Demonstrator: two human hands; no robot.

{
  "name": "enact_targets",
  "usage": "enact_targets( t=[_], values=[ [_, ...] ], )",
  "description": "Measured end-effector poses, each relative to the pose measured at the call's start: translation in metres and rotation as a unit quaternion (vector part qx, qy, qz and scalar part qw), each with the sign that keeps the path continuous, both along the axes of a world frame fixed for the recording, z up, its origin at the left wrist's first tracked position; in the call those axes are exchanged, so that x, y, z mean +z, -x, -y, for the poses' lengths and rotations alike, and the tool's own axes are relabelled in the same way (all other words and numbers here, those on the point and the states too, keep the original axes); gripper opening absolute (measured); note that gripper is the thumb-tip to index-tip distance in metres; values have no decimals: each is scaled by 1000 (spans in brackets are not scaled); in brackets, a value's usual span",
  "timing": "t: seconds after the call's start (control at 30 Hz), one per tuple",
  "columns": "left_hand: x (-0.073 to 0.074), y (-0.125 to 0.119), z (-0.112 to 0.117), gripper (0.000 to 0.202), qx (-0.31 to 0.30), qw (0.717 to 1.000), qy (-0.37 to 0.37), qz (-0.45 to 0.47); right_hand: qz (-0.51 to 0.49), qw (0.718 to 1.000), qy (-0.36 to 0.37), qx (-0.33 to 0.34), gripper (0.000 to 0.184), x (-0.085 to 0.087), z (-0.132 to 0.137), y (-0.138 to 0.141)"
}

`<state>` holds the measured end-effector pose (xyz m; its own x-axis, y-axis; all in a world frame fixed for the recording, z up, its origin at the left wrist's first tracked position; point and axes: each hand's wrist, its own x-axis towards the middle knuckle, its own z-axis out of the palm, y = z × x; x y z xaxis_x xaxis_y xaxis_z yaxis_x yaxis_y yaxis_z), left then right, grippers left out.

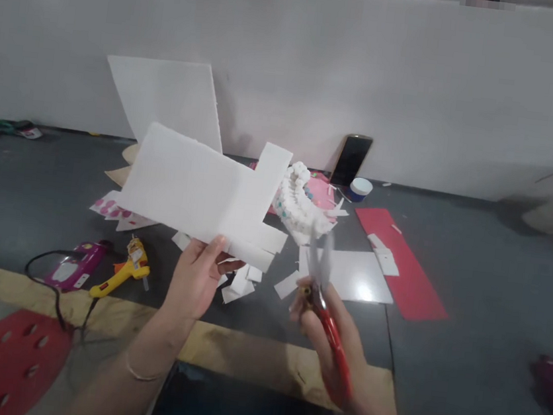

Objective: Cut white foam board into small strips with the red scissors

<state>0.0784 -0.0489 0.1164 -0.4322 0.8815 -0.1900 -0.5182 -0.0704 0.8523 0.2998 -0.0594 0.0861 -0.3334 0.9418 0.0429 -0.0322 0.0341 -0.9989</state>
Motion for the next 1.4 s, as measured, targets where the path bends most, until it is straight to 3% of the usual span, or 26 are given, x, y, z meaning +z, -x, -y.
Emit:
enact_targets(
  t=[0.1,0.17,0.27,0.43,0.67,0.83,0.9,1.03,1.23,1.4],
  values=[
    [2,18,-5,38,-36,998,7,-57,105,983,52,141,49,-3,1,-35],
    [2,24,-8,37,-66,994,14,-83,136,969,56,197,58,1,-1,-42],
    [2,27,-10,37,-116,987,33,-108,137,962,69,228,65,12,-7,-36],
    [4,26,-9,35,-154,977,61,-136,134,947,125,265,56,23,-12,-26],
    [-5,29,-8,25,-188,963,92,-167,109,946,156,263,48,11,-6,-20],
    [-10,34,-9,22,-222,956,98,-164,107,960,175,192,42,-5,3,-15],
    [-9,35,-9,22,-236,953,93,-163,113,961,183,171,40,-5,6,-11],
    [-7,36,-11,20,-249,952,92,-153,112,950,211,200,43,2,10,0],
    [-14,35,-11,19,-234,958,89,-140,132,947,221,194,54,9,13,13],
    [-18,35,-10,17,-225,962,94,-124,153,950,208,176,56,2,15,14]
  ],
)
